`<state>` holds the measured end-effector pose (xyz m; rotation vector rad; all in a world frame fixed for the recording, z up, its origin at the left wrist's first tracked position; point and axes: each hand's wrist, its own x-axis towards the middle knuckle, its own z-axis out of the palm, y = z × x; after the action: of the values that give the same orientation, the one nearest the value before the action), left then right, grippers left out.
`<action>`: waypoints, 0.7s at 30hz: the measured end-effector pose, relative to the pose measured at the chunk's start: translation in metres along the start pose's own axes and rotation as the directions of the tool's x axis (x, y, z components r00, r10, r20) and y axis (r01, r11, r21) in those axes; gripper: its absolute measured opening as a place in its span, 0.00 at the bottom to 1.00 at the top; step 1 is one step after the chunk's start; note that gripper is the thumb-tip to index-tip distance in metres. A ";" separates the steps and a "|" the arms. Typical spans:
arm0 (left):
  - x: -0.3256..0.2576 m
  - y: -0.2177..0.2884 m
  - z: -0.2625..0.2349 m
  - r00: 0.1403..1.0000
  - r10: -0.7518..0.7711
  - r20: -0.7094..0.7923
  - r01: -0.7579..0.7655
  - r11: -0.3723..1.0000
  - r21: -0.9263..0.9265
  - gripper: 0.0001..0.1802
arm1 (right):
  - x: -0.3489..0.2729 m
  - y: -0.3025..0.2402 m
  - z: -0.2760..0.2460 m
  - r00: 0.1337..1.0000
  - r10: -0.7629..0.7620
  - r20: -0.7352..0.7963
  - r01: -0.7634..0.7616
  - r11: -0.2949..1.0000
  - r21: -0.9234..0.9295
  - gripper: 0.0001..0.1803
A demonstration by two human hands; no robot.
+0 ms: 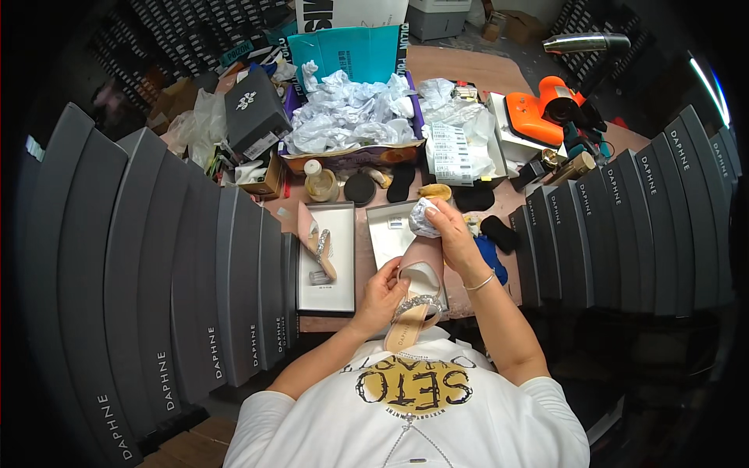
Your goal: Packing pairs of high-heeled shoes into boxes with protective wrapping and foam.
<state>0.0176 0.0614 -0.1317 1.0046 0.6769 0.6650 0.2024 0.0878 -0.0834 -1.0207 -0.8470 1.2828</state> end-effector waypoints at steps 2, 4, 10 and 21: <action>0.003 -0.001 0.000 0.999 0.021 -0.025 -0.019 0.995 0.095 0.21 | -0.001 -0.002 0.002 1.000 -0.002 -0.009 0.002 0.999 -0.038 0.13; 0.008 -0.006 0.000 0.999 0.022 -0.038 -0.017 0.992 0.121 0.17 | -0.002 -0.002 0.003 1.000 -0.008 -0.016 0.007 0.997 -0.073 0.13; 0.015 -0.002 0.005 0.998 0.052 -0.047 -0.038 0.964 0.264 0.16 | -0.002 -0.001 -0.001 0.999 -0.044 -0.024 0.038 0.980 -0.197 0.13; 0.023 -0.010 0.010 0.986 -0.045 -0.163 0.007 0.973 -0.231 0.24 | -0.019 -0.011 -0.014 0.814 -0.579 0.052 0.389 0.476 -0.788 0.10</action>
<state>0.0415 0.0693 -0.1416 0.7298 0.7397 0.7918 0.2166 0.0674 -0.0770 -1.4125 -1.4495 0.2292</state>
